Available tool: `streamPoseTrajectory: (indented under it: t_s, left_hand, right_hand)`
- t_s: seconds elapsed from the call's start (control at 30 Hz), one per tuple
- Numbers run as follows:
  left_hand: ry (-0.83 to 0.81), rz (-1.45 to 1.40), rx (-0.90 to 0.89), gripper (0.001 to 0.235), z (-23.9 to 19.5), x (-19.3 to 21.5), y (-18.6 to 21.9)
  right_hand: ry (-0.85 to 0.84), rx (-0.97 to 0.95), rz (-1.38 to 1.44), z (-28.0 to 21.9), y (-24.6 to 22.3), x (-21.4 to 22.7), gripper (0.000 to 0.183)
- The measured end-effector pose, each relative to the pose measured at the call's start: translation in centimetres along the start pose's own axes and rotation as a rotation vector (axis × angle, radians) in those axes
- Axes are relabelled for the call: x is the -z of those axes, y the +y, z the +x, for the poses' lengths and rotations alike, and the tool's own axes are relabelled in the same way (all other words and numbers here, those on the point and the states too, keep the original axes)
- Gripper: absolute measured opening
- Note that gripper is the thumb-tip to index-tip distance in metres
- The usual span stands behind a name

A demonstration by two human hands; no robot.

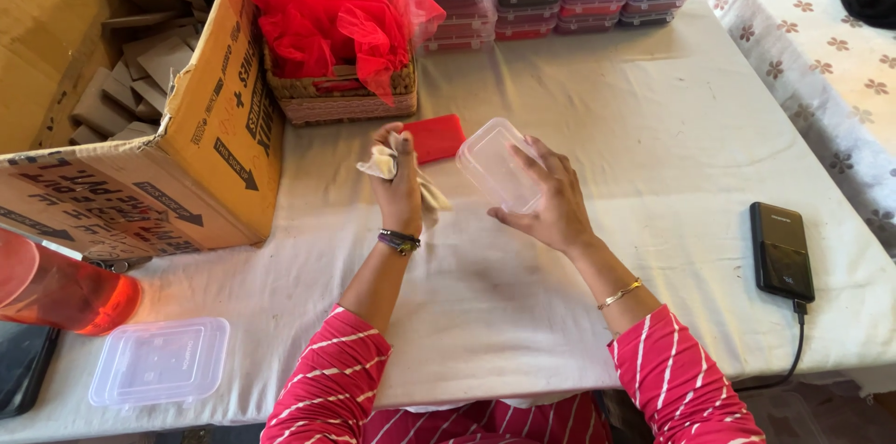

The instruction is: The person wipes small plastic storage containers with a cloth, handling them one at a time and setting each wiped container aside. Near the end they also wipe a small wooden piece with the cloth.

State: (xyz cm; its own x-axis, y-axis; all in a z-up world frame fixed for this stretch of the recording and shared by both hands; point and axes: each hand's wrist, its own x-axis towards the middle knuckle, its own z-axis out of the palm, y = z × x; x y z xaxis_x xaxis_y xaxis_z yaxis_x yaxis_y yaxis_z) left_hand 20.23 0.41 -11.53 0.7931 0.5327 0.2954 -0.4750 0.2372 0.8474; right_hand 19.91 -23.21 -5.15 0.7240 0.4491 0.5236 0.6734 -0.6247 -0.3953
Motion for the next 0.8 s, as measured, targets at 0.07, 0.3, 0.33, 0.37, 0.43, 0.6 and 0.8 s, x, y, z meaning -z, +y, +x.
streamPoseTrajectory:
  t_s: [0.07,0.3,0.33,0.37,0.43,0.6,0.8]
  left_hand:
    - [-0.068,-0.080,0.000,0.046,-1.6,-1.6,2.9]
    - [-0.521,0.545,-0.307,0.072,-6.0,-5.4,8.7]
    - [-0.524,0.531,-0.309,0.072,-5.6,-5.2,8.3]
    - [-0.460,0.622,-0.334,0.075,-5.1,-5.0,8.0]
    - [-0.399,0.708,-0.363,0.079,-3.7,-4.2,7.1]
    - [-0.617,0.077,0.518,0.092,-1.3,-1.3,5.8]
    - [-0.784,0.014,0.639,0.084,-1.4,-1.7,5.6]
  right_hand:
    - [-0.017,0.022,0.041,-0.4,-0.9,-0.2,0.113]
    - [-0.137,0.120,0.206,-0.8,-1.1,-1.4,0.089]
    - [-0.136,0.118,0.192,-0.8,-0.7,-1.1,0.089]
    - [-0.063,0.171,0.191,-0.9,-0.3,-0.9,0.087]
    - [0.013,0.225,0.184,-1.1,0.5,-0.6,0.085]
    - [-0.106,0.084,0.902,-1.5,2.1,-1.1,0.085]
    - [-0.196,-0.201,1.317,-1.3,6.3,-1.4,0.074]
